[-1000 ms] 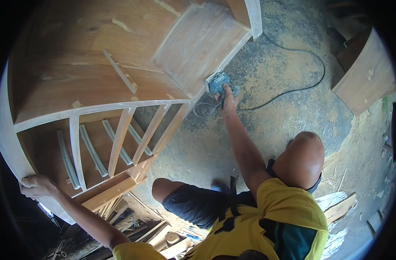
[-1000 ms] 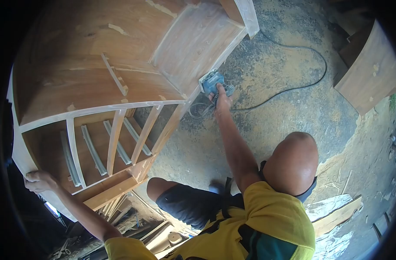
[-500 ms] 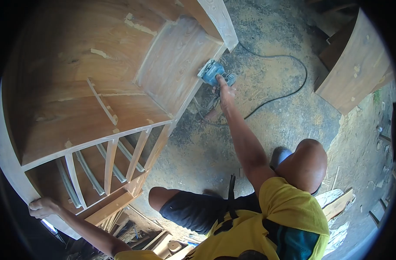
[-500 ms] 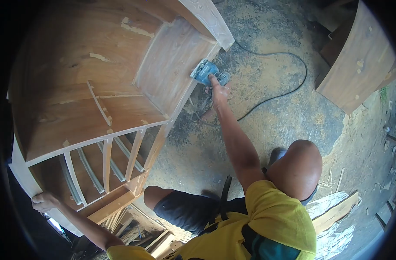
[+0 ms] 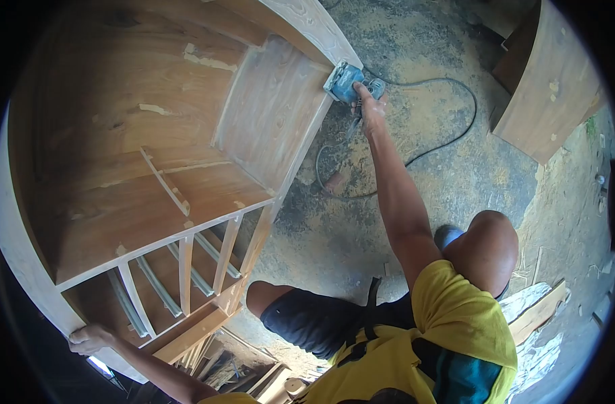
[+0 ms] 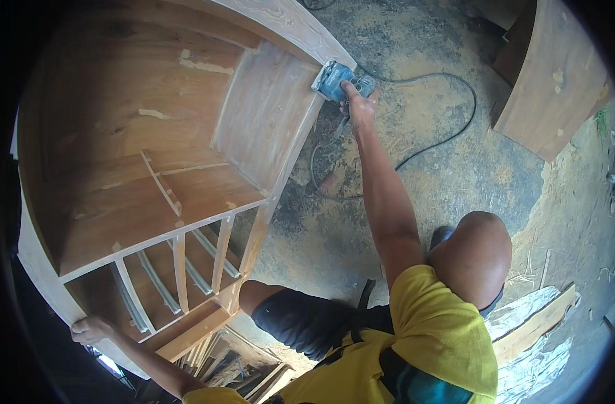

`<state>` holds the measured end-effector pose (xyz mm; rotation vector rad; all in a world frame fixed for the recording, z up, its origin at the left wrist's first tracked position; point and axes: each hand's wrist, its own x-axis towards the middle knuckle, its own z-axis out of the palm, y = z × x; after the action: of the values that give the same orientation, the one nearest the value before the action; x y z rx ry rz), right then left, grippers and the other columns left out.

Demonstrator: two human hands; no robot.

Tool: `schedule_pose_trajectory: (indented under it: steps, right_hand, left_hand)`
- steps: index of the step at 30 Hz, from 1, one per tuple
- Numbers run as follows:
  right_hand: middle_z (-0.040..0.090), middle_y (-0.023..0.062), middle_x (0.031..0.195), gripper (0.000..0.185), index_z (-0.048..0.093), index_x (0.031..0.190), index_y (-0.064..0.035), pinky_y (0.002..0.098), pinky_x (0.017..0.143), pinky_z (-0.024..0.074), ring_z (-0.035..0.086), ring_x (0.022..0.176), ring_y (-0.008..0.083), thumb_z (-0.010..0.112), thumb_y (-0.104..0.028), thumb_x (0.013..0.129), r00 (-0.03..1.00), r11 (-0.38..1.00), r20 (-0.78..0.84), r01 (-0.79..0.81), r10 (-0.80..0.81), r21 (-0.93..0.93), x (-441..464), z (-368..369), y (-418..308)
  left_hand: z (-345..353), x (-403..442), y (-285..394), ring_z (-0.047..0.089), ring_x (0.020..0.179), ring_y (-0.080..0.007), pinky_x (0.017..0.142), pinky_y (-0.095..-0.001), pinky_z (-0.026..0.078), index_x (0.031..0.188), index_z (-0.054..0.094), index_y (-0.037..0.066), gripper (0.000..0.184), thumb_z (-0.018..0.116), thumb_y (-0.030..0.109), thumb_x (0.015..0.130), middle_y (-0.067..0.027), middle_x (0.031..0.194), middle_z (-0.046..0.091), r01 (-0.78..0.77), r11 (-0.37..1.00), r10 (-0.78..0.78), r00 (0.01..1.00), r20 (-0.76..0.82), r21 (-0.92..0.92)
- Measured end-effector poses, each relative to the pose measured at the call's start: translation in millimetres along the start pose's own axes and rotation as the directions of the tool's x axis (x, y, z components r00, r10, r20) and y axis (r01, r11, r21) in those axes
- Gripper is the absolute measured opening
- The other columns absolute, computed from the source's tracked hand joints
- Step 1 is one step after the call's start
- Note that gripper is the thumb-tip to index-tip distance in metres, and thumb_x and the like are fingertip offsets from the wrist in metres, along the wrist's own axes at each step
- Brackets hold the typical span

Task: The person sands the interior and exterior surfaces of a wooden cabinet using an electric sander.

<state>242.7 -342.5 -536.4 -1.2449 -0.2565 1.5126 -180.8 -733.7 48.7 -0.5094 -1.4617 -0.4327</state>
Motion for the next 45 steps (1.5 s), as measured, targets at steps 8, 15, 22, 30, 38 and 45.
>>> schedule_pose_trajectory:
  steps: [8,15,22,30,38,45]
  right_hand:
    - [0.063,0.0073,0.084,0.047,0.054,0.114,-0.0037,0.0298,0.048,0.0497,0.058,0.057,0.0137,0.081,-0.031,0.086,0.975,0.967,-0.009,-0.220,0.223,0.131,-63,-7,66]
    - [0.063,0.0031,0.080,0.036,0.058,0.107,-0.0104,0.0248,0.047,0.0496,0.056,0.055,0.0108,0.078,-0.034,0.089,0.789,0.731,0.248,-0.614,0.561,0.299,-142,-22,155]
    - [0.064,0.0036,0.078,0.033,0.060,0.105,-0.0097,0.0275,0.046,0.0502,0.059,0.056,0.0134,0.079,-0.030,0.089,0.721,0.691,0.277,-0.690,0.635,0.214,-222,-15,189]
    - [0.064,0.0136,0.105,0.066,0.038,0.139,-0.0038,0.0287,0.052,0.0526,0.063,0.067,0.0157,0.080,-0.015,0.089,0.941,0.924,-0.056,-0.316,0.335,0.213,-233,32,140]
    - [0.059,0.0222,0.115,0.080,0.045,0.138,0.0056,0.0436,0.090,0.0518,0.062,0.100,0.0385,0.088,-0.017,0.075,0.778,0.595,0.163,0.581,-0.607,-0.555,-156,46,81]
    - [0.056,0.0229,0.116,0.086,0.044,0.144,-0.0016,0.0492,0.089,0.0521,0.060,0.105,0.0451,0.087,-0.022,0.072,0.733,0.471,0.452,0.676,-0.509,-0.566,-241,23,157]
  left_hand:
    - [3,-1,0,0.057,0.099,-0.0425,0.090,-0.0550,0.045,0.101,0.064,-0.001,0.048,0.034,0.037,0.103,-0.0229,0.100,0.063,-0.005,1.000,0.005,1.000,-0.015,-0.010]
    - [4,1,-7,0.058,0.096,-0.0436,0.089,-0.0562,0.045,0.101,0.063,0.000,0.048,0.033,0.038,0.104,-0.0223,0.099,0.062,-0.023,0.999,0.023,1.000,-0.006,0.048]
    - [-8,-1,8,0.057,0.094,-0.0461,0.087,-0.0602,0.044,0.104,0.062,-0.003,0.052,0.033,0.040,0.103,-0.0248,0.096,0.060,-0.018,0.999,0.016,0.998,0.060,0.035]
    - [-27,-6,28,0.062,0.093,-0.0454,0.082,-0.0604,0.050,0.108,0.061,-0.007,0.056,0.036,0.043,0.101,-0.0264,0.097,0.061,0.115,0.993,-0.109,0.978,0.179,-0.027]
    - [-16,-10,23,0.065,0.091,-0.0462,0.080,-0.0598,0.055,0.112,0.060,-0.011,0.060,0.038,0.044,0.100,-0.0272,0.095,0.065,0.125,0.990,-0.117,0.986,0.121,-0.059]
    - [-12,-5,1,0.068,0.093,-0.0438,0.080,-0.0533,0.057,0.106,0.062,-0.013,0.062,0.043,0.046,0.096,-0.0294,0.096,0.067,0.186,0.972,-0.164,0.975,0.151,-0.144]
